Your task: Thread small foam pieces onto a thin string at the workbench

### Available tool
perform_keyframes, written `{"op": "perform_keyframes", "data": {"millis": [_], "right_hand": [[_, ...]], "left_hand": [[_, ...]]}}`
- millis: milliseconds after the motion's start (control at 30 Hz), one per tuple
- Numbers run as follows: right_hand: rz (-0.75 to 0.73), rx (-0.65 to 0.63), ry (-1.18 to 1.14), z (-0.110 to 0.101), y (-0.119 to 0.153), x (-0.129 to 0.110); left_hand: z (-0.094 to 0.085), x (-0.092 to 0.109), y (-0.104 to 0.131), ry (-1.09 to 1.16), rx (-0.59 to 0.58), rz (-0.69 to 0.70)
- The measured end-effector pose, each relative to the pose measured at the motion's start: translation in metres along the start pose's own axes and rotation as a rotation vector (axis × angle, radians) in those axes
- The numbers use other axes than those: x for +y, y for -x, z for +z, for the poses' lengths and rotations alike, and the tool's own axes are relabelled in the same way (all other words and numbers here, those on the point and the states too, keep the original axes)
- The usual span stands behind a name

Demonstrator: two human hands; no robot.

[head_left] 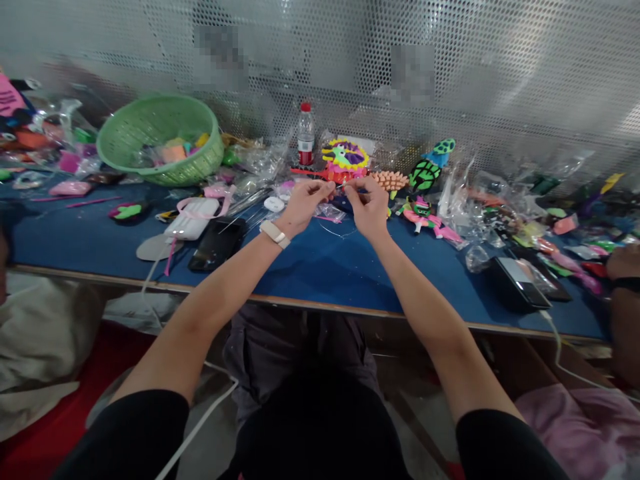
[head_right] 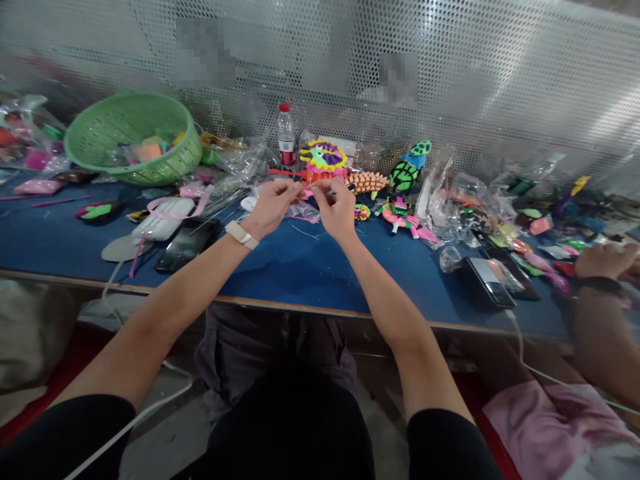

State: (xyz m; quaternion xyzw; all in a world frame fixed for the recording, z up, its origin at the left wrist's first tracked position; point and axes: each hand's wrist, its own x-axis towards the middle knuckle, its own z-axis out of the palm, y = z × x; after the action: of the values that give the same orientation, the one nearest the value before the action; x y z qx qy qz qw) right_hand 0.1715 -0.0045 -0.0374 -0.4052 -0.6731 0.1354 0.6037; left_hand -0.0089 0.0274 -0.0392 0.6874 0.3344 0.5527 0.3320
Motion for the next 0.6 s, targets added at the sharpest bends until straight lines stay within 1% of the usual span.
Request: {"op": "perform_keyframes", "data": {"millis": [33,100,133,167,200,267,333,400,533,600], "right_hand": [[0.039,0.035,-0.007,0.004,-0.001,0.005],[0.137,0.103,-0.024,0.011,-0.002,0.018],[0.188,0.112,-0.035,0.015,-0.003,0.024],[0.233,0.099,-0.053,0.017,-0.004,0.030],[0.279,0.088,-0.084,0.019,-0.005,0.035],[0.363,0.072,-0.162,0.021,-0.005,0.042],[0.413,0.047,-0.227,0.020,-0.004,0.044],[0.419,0.002,-0.255,0.019,-0.003,0.043],[0.389,-0.052,-0.246,0.021,0.000,0.037],[0.327,-0.072,-0.200,0.022,0.000,0.033]], "left_hand": [[0.000,0.002,0.002,-0.063,0.049,0.035],[-0.003,0.006,0.006,-0.226,0.156,0.149],[-0.004,0.008,0.008,-0.312,0.185,0.211],[-0.006,0.009,0.010,-0.392,0.186,0.270],[-0.008,0.010,0.010,-0.463,0.159,0.321],[-0.010,0.010,0.010,-0.569,0.055,0.405],[-0.012,0.009,0.007,-0.630,-0.024,0.458],[-0.012,0.007,0.003,-0.663,-0.037,0.479],[-0.013,0.005,-0.003,-0.665,-0.018,0.459],[-0.013,0.004,-0.004,-0.637,-0.011,0.438]]}}
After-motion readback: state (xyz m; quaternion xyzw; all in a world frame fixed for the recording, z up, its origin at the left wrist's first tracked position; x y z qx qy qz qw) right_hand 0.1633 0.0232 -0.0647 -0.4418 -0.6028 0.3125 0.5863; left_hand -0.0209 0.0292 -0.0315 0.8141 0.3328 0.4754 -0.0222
